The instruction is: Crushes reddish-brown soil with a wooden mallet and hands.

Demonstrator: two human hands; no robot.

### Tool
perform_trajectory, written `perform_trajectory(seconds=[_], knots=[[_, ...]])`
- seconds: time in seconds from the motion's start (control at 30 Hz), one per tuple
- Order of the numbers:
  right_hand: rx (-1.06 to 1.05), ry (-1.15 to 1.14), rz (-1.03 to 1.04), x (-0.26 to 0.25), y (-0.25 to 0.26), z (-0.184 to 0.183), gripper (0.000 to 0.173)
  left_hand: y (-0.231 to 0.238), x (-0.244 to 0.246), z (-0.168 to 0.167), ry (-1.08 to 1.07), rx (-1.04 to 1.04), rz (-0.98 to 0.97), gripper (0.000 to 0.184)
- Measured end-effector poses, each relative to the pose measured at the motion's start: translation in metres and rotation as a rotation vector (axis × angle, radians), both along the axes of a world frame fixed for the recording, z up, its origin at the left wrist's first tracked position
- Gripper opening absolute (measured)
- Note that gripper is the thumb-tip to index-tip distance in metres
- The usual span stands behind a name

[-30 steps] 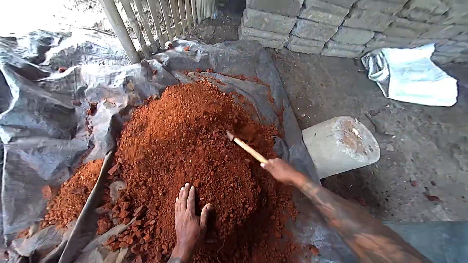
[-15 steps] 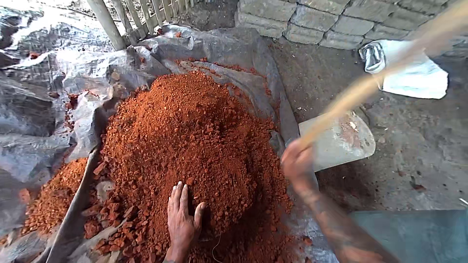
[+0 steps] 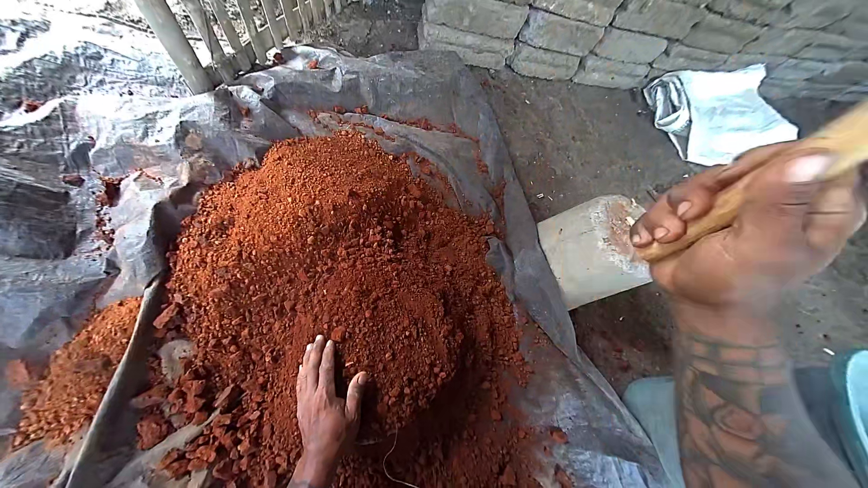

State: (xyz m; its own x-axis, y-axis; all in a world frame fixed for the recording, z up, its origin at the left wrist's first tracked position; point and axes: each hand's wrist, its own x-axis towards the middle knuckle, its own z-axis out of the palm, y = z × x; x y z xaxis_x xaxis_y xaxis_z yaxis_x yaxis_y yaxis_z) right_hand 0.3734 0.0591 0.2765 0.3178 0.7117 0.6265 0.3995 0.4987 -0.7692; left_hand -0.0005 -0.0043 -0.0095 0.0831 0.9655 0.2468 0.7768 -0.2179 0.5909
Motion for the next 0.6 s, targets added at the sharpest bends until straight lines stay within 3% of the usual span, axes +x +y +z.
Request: perform_trajectory(seconds=[0.07, 0.1, 0.17, 0.2, 0.23, 0.3, 0.4, 0.5, 0.6], knots=[[-0.006, -0.027, -0.127, -0.018, -0.006, -0.053, 0.04, -0.001, 0.0, 0.0, -0.003, -0.007, -0.001, 0.082], [-0.181, -0.123, -0.226, -0.024, -0.026, -0.107, 0.046, -0.002, 0.0, -0.001, -0.005, -0.008, 0.0, 0.081], [-0.877, -0.363, -0.246, -0.027, -0.08, -0.207, 0.054, -0.002, 0.0, -0.001, -0.007, -0.014, 0.002, 0.081], [-1.281, -0.397, -0.127, -0.023, -0.093, -0.23, 0.057, -0.002, 0.0, -0.001, -0.011, -0.019, 0.001, 0.081], [-1.538, -0.394, -0.033, -0.018, -0.095, -0.24, 0.055, -0.004, 0.0, -0.001, -0.014, -0.021, -0.002, 0.08], [-1.668, -0.335, 0.05, -0.006, -0.078, -0.211, 0.051, 0.002, 0.0, 0.0, -0.016, -0.007, 0.0, 0.08], [-1.403, -0.229, -0.008, 0.008, -0.075, -0.125, 0.045, -0.002, -0.001, -0.002, -0.015, -0.024, -0.006, 0.08], [-0.746, -0.258, -0.116, 0.021, -0.06, -0.05, 0.042, -0.002, -0.001, -0.003, -0.019, -0.029, -0.002, 0.08], [-0.153, -0.17, -0.17, 0.02, -0.024, -0.003, 0.036, 0.0, 0.0, -0.002, -0.016, -0.018, -0.004, 0.081]])
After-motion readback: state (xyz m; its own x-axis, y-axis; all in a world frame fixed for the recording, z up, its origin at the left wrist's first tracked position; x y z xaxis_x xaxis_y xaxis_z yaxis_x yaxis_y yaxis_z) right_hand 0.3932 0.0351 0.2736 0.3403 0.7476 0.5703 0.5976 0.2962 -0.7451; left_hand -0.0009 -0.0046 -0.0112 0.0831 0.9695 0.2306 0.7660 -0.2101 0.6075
